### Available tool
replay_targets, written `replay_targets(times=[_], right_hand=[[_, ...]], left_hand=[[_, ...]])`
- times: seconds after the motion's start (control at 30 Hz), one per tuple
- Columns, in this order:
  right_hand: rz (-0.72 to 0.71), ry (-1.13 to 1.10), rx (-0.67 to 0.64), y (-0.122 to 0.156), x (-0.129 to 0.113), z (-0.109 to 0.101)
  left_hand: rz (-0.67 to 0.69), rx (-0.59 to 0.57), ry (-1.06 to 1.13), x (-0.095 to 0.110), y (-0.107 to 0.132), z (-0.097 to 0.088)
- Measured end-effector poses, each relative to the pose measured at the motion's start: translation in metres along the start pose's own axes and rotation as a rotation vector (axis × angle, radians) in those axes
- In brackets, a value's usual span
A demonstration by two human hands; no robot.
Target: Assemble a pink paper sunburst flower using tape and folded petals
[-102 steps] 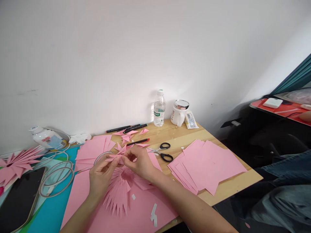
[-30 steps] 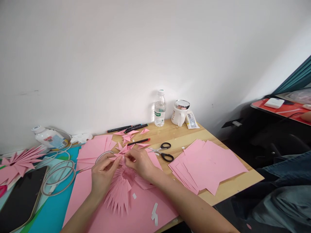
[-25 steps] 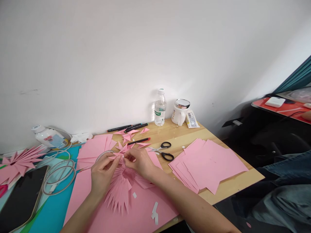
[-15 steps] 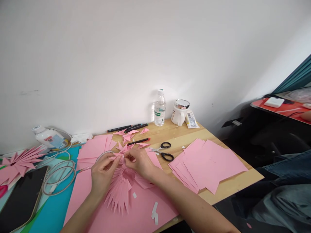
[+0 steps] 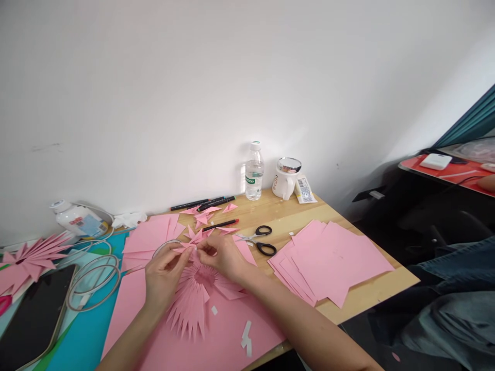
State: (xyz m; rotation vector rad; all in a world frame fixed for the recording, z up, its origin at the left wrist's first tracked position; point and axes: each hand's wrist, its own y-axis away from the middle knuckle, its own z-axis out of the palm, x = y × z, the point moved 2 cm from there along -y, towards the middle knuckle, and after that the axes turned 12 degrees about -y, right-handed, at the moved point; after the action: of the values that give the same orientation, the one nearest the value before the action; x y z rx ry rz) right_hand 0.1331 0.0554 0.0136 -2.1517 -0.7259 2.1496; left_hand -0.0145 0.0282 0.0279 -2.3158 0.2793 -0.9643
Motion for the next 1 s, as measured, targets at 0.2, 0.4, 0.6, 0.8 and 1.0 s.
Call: replay_targets(times=[0.2,0.4,0.6,0.8,1.0], right_hand=[[-0.013,0.058,0.031,0.0006,0.0019,-0.0008],[0.005,0.067,0.032,0.0007,0.0033,-0.0012],[0.050,-0.011,0.025,0.0002,-0.0019,-0.0018],[0.061,-0.029,0.033,-0.0001,-0.0023,-0.0011],[0.022,0.080,0.052,0.0007,0.0012,-0.0018]], left_hand=[[0.042,0.015,-0.017,0.0032,-0.0013,-0.0005],[0.073,0.033,-0.018,0.0056,-0.0029,-0.0015],[0.077,0.032,-0.021,0.0045,-0.0021,-0.0018],[0.111,0.040,-0.026,0.0057,-0.0024,-0.0017],[0.130,0.043,-0.029,0.0062,-0.0018,0.0000]])
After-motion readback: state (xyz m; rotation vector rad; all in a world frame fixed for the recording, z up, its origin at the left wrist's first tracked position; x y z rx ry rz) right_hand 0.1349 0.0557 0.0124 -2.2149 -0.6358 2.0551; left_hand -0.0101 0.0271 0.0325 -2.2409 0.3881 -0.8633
